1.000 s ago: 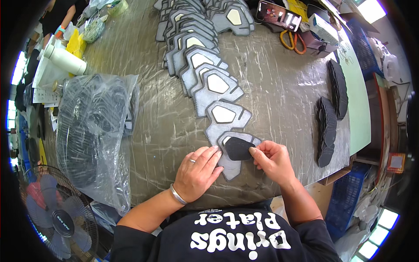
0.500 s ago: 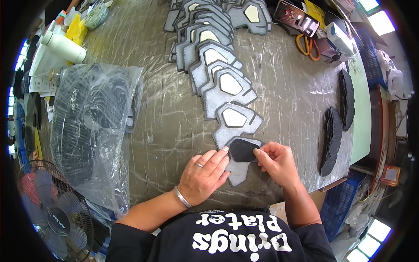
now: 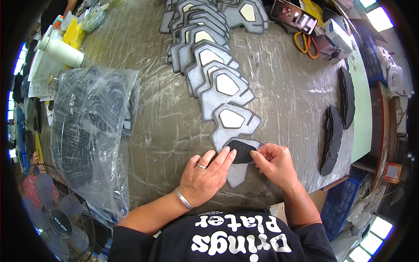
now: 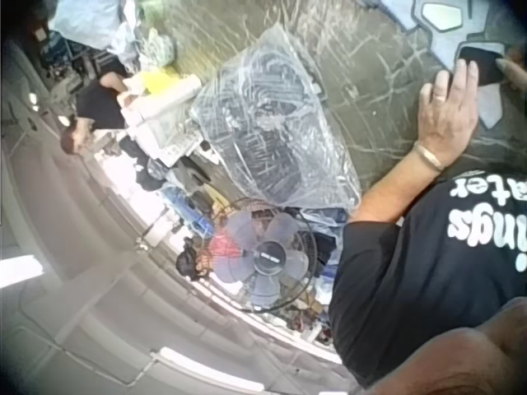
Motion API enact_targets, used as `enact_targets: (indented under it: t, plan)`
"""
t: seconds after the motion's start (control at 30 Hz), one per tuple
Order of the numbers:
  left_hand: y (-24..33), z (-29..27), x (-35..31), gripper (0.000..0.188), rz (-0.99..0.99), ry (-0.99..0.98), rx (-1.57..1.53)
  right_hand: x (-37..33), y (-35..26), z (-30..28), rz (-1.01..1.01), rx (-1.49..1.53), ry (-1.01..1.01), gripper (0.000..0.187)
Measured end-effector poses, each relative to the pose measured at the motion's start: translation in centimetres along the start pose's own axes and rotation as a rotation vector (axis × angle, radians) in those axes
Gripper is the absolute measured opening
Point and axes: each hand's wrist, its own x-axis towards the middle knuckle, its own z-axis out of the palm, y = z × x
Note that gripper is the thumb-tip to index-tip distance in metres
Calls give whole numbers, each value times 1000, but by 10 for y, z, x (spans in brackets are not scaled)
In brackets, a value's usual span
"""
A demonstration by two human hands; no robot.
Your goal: The person attaches black adhesive patches onto padded cutouts by hand, presses them down, and places assembled pieces into a plastic bag.
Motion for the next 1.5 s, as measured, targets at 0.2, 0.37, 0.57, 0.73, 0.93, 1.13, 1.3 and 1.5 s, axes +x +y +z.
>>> enact_targets:
  t: [0.2,0.37,0.57,0.73,0.93,1.13,1.3,1.5]
  plan:
    - [6,6,10,52,38,-9,91,-1,-2,3,-60,-43,57,21]
    - [8,10,17,45,47,-26,119,-3,-2,1,-207,-342,155,22]
    - [8,15,15,49,42,-34,148,-13,0,8,-769,-599,211,37]
    - [10,7,12,55,11,-49,148,-22,16,15,-692,-852,-12,65]
    - [10,7,10,55,-11,-54,152,-24,22,2,-707,-888,-22,62]
    - [9,5,2,57,-4,-35,133,-41,33,16,-800,-975,120,50]
    - [2,-7,-7,55,73,-122,124,-40,22,16,-814,-912,146,41]
    - [9,-8,-8,54,59,-128,172,-32,23,9,-815,-834,128,39]
